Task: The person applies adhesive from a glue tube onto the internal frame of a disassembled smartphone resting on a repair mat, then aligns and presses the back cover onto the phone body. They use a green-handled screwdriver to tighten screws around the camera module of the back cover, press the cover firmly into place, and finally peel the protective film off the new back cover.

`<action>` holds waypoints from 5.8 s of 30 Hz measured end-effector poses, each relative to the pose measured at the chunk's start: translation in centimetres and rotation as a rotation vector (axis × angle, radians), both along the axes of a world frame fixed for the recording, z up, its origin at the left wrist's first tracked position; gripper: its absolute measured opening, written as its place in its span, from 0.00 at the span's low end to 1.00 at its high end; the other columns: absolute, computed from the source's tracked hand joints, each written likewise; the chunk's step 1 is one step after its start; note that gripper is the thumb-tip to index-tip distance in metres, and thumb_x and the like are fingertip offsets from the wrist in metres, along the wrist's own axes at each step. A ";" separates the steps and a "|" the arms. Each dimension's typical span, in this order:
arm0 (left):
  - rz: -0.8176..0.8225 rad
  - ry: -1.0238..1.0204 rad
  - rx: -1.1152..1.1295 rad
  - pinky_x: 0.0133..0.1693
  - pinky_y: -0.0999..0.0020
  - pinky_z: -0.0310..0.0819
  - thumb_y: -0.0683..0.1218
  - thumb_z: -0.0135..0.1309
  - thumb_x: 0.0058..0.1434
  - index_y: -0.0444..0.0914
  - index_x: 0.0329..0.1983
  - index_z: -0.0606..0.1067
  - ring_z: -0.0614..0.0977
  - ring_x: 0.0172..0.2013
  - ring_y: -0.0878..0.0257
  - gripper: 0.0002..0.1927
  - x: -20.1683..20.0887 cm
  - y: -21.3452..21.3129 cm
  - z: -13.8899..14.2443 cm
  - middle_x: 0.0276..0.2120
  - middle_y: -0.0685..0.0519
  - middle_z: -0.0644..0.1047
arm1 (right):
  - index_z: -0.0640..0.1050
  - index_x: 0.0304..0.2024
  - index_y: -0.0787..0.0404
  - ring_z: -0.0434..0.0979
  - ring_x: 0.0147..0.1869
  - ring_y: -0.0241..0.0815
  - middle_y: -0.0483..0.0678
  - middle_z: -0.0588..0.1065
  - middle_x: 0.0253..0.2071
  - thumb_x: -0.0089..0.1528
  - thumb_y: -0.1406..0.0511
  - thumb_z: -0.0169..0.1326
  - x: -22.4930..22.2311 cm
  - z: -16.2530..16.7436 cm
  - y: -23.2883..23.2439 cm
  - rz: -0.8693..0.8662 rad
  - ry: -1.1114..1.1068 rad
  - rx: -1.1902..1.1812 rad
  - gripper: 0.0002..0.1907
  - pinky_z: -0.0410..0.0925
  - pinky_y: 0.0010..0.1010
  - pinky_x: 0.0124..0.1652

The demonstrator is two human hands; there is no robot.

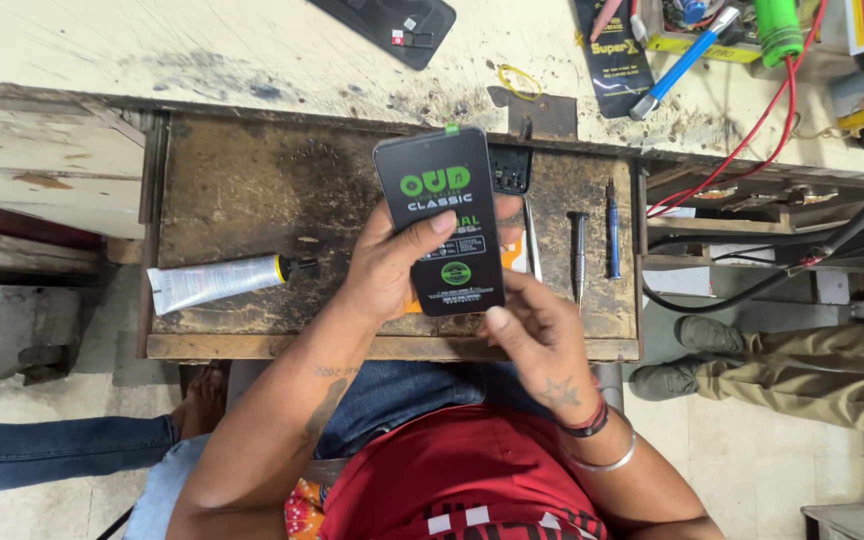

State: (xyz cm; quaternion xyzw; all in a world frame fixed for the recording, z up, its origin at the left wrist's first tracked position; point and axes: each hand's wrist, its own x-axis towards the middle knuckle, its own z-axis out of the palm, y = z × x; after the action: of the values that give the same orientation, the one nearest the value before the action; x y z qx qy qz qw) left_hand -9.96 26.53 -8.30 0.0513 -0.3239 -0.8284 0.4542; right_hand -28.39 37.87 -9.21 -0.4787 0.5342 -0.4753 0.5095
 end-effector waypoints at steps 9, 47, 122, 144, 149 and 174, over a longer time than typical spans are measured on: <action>0.211 0.147 0.146 0.55 0.40 0.81 0.41 0.59 0.74 0.33 0.60 0.73 0.84 0.49 0.41 0.15 -0.4 1.9 -2.8 0.51 0.35 0.79 | 0.82 0.44 0.68 0.76 0.29 0.38 0.49 0.77 0.28 0.60 0.69 0.64 1.1 2.5 0.7 -0.087 0.602 -0.437 0.11 0.66 0.26 0.32; 0.491 -0.108 -0.134 0.52 0.54 0.84 0.36 0.68 0.58 0.35 0.45 0.76 0.85 0.46 0.50 0.15 1.6 6.0 -5.4 0.42 0.46 0.81 | 0.81 0.44 0.67 0.83 0.44 0.41 0.52 0.81 0.41 0.61 0.69 0.66 -1.8 6.3 1.9 -0.128 0.472 -0.490 0.10 0.72 0.26 0.45; -0.312 -0.469 -0.326 0.51 0.56 0.78 0.43 0.61 0.66 0.28 0.61 0.72 0.82 0.47 0.52 0.23 -0.3 7.7 0.4 0.49 0.44 0.80 | 0.83 0.35 0.69 0.65 0.31 0.39 0.48 0.71 0.27 0.64 0.64 0.49 -5.7 6.6 -3.2 0.345 -0.788 0.037 0.16 0.61 0.31 0.36; 0.103 -1.184 -0.809 0.41 0.54 0.76 0.44 0.62 0.56 0.34 0.41 0.74 0.83 0.39 0.47 0.13 -0.9 10.0 3.7 0.39 0.45 0.77 | 0.80 0.31 0.62 0.79 0.30 0.51 0.50 0.76 0.27 0.64 0.59 0.57 -2.6 11.4 0.5 0.517 0.637 -0.336 0.13 0.69 0.38 0.31; 0.293 -1.052 -0.302 0.43 0.64 0.77 0.46 0.61 0.65 0.35 0.52 0.76 0.82 0.39 0.61 0.16 -0.1 11.0 2.7 0.40 0.51 0.81 | 0.78 0.27 0.61 0.76 0.28 0.50 0.50 0.73 0.23 0.63 0.58 0.59 -4.5 9.1 2.9 0.772 0.607 -0.404 0.16 0.67 0.40 0.30; 0.801 -0.748 -0.620 0.43 0.70 0.77 0.44 0.69 0.59 0.34 0.45 0.80 0.84 0.40 0.61 0.14 -0.8 11.6 0.6 0.41 0.49 0.80 | 0.61 0.73 0.70 0.67 0.78 0.52 0.63 0.65 0.73 0.65 0.46 0.62 -4.2 2.9 2.1 0.386 -0.468 -0.147 0.47 0.62 0.47 0.73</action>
State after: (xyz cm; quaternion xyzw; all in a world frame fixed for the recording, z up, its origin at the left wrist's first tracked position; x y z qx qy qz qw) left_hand -10.77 38.14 -7.71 0.3207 -0.6415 -0.3878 0.5790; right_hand -32.55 39.97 -6.28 -0.4841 0.2659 -0.5045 0.6636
